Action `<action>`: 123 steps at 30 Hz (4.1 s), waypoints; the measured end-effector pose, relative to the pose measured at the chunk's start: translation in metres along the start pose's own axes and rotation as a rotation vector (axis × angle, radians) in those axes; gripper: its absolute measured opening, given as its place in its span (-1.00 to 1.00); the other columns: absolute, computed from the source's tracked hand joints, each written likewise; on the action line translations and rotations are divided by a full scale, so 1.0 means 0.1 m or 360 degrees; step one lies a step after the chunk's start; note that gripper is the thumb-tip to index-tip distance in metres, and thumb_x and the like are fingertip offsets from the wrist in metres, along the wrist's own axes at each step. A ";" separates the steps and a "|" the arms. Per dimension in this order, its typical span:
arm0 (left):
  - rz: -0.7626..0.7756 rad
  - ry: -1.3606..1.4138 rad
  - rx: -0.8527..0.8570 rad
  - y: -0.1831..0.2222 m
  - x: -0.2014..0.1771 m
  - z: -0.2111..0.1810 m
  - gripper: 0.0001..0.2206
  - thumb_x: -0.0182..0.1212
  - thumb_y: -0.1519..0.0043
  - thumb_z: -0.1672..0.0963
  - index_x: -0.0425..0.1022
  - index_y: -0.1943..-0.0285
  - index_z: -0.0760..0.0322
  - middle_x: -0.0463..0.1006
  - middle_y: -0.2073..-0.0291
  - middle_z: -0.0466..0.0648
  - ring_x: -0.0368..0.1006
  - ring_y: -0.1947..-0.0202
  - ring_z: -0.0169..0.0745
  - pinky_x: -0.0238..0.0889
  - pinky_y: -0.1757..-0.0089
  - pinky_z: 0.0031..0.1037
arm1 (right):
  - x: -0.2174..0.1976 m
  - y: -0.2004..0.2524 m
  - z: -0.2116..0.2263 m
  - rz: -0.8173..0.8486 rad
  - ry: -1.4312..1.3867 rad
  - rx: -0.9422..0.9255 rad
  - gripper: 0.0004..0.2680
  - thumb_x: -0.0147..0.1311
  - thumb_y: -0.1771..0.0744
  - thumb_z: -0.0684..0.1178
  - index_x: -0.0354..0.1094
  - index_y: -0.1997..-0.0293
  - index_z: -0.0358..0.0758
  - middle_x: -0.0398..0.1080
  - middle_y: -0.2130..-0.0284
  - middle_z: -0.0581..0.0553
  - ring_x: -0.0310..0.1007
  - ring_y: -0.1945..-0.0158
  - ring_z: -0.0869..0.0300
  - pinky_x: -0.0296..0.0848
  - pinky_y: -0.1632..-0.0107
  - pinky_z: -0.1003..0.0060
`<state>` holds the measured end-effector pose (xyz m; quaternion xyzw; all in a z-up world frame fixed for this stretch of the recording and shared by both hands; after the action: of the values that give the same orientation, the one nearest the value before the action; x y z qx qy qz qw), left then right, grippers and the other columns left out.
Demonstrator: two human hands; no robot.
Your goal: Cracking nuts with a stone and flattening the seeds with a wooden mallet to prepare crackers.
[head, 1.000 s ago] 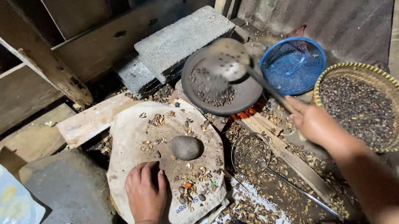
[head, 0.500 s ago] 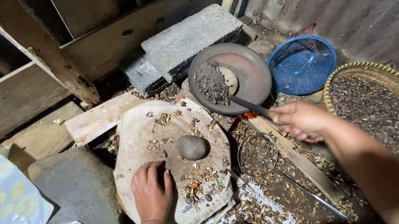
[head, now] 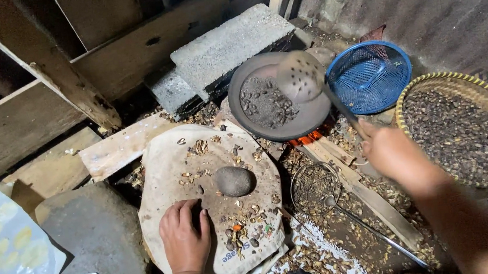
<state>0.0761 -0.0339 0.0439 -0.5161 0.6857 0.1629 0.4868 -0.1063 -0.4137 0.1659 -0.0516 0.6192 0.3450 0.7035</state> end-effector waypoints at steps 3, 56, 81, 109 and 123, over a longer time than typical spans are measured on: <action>0.0035 -0.0012 -0.0010 0.03 0.02 0.03 -0.70 0.17 -0.22 0.03 0.51 -0.10 0.11 0.46 -0.08 -0.06 0.30 -0.18 -0.03 0.09 -0.22 -0.22 | 0.21 -0.09 -0.30 0.0382 -0.0455 0.0398 -0.70 -0.04 -0.43 -0.18 0.26 -0.37 -0.18 0.32 0.59 -0.22 0.12 0.69 0.18 0.17 0.66 0.36; 0.0037 0.0259 -0.0257 0.03 0.27 0.39 -0.89 0.37 -0.17 -0.04 0.61 0.23 -0.15 0.48 0.08 -0.26 0.35 -0.17 -0.15 0.10 -0.21 -0.15 | 2.00 0.06 2.09 0.0288 0.0181 -0.1416 -0.51 0.29 -0.25 0.14 0.22 -0.33 0.12 0.28 -0.01 -0.26 0.41 -0.11 -0.26 0.52 -0.06 -0.16; 0.0122 0.0337 -0.0088 0.03 0.06 0.30 -0.77 0.21 -0.24 0.08 0.53 -0.07 0.05 0.45 0.02 -0.01 0.30 -0.19 0.11 0.06 -0.24 -0.06 | 1.84 0.68 2.12 0.0591 -0.0201 -0.1052 -0.62 -0.04 -0.39 0.06 0.06 -0.38 -0.12 0.33 -0.10 -0.56 0.40 -0.11 -0.48 0.42 -0.11 -0.33; -0.0030 0.0286 -0.0294 0.04 0.25 0.38 -0.87 0.36 -0.16 -0.01 0.58 0.21 -0.09 0.43 0.11 -0.17 0.30 -0.10 -0.02 0.13 -0.10 -0.17 | 1.72 0.72 2.62 0.0707 0.0557 -0.1110 -0.61 -0.08 -0.39 0.11 0.09 -0.44 0.11 0.36 -0.09 -0.51 0.40 -0.20 -0.30 0.33 -0.22 -0.28; -0.0014 0.0170 -0.0295 0.15 0.04 0.42 -0.82 0.27 -0.25 0.03 0.57 -0.02 -0.10 0.47 0.10 -0.16 0.33 -0.09 -0.06 0.11 -0.11 -0.19 | 1.86 0.77 2.57 0.0490 0.0242 -0.1239 -0.66 -0.16 -0.43 0.05 0.12 -0.40 -0.14 0.33 -0.02 -0.50 0.52 0.03 -0.27 0.55 0.03 -0.11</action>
<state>0.0836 0.0005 0.0164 -0.5699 0.6903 0.1956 0.4005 0.0653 -0.1482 0.0834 -0.2454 0.4934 0.6493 0.5241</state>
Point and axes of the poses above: each hand's wrist, its own y-axis away from the middle knuckle, its own x-axis out of the palm, z = x × y, the point moved 10 cm from there along -y, towards the middle knuckle
